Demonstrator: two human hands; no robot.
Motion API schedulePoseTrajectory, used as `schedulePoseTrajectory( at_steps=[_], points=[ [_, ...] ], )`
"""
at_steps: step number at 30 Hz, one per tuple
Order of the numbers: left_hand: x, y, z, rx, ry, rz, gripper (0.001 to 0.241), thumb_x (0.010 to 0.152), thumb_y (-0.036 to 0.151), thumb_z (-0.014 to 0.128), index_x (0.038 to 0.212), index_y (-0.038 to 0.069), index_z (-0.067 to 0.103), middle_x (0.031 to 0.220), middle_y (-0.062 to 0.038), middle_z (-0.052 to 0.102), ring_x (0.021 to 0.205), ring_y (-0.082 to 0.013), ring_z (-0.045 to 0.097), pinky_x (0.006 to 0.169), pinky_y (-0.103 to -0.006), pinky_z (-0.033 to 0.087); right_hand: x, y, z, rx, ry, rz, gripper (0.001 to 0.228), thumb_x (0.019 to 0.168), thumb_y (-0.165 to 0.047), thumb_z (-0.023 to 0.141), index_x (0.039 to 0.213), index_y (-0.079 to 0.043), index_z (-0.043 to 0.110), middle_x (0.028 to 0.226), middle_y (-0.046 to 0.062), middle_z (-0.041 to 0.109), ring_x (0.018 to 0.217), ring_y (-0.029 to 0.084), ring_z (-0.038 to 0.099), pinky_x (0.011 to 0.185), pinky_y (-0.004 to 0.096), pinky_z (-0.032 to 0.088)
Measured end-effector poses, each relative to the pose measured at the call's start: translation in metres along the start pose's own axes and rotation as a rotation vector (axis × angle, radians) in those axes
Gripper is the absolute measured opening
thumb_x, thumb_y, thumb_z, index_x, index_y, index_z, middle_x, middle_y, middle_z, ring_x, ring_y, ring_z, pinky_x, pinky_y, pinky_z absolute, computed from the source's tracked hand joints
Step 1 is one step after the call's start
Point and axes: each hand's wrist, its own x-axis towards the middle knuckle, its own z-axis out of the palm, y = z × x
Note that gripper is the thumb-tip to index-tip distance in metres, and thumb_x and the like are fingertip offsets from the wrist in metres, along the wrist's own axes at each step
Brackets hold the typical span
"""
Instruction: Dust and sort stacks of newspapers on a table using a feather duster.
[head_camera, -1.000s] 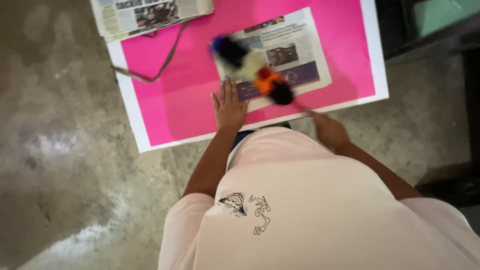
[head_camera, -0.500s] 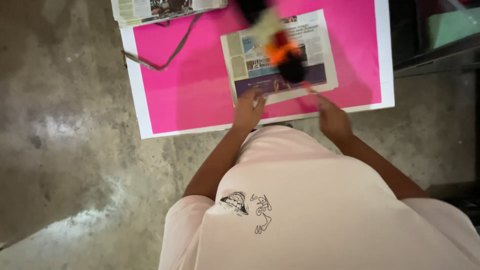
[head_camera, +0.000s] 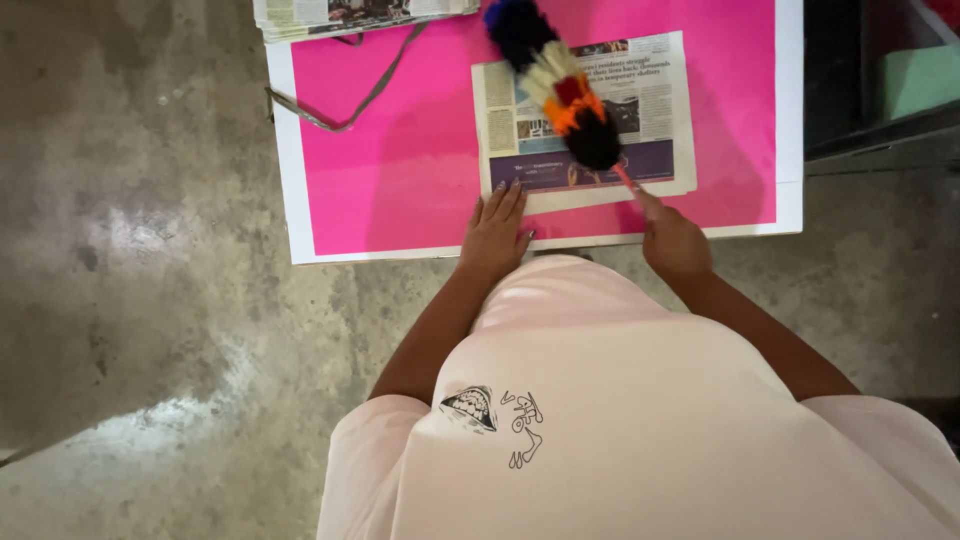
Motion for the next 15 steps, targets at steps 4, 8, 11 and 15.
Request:
schedulePoseTrajectory(
  at_steps=[4,8,11,15],
  points=[
    [0.02,-0.011,0.066,-0.436,0.022,-0.1,0.066,0.098,0.047,0.059,0.155,0.016,0.046,0.157,-0.007,0.047,0.149,-0.0285,0.039,0.125,-0.0544,0.026,0.0,-0.028,-0.007,0.021,-0.175,-0.06,0.055,0.106,-0.025,0.035,0.157,-0.045,0.04,0.132,0.016,0.065,0.117,0.041,0.067,0.102,0.055,0.054],
    [0.061,0.035,-0.015,-1.855,0.351,-0.565,0.033,0.094,-0.012,0.053,0.125,0.0,0.051,0.106,-0.009,0.062,0.077,-0.0273,0.074,0.067,-0.0438,0.07,0.018,-0.057,0.012,0.063,-0.243,-0.272,0.069,0.1,-0.041,0.052,0.164,-0.041,0.025,0.131,0.019,0.062,0.122,0.044,0.062,0.106,0.057,0.05],
    [0.066,-0.001,-0.052,-1.405,0.586,-0.701,0.017,0.095,0.019,0.07,0.081,0.01,0.074,0.066,-0.009,0.072,0.058,-0.0166,0.072,0.053,-0.032,0.058,0.057,-0.057,0.04,0.13,-0.071,-0.615,0.057,0.104,-0.031,0.047,0.159,-0.022,0.035,0.133,0.026,0.059,0.117,0.051,0.063,0.096,0.064,0.051],
    [0.052,-0.121,-0.017,-0.414,0.922,-0.453,0.053,0.099,0.028,0.078,0.141,0.004,0.055,0.115,-0.026,0.068,0.109,-0.0362,0.072,0.087,-0.0393,0.063,0.081,-0.051,0.047,0.005,0.248,-0.782,0.057,0.094,-0.036,0.063,0.142,-0.006,0.057,0.131,0.03,0.058,0.124,0.053,0.056,0.105,0.062,0.045]
  ],
)
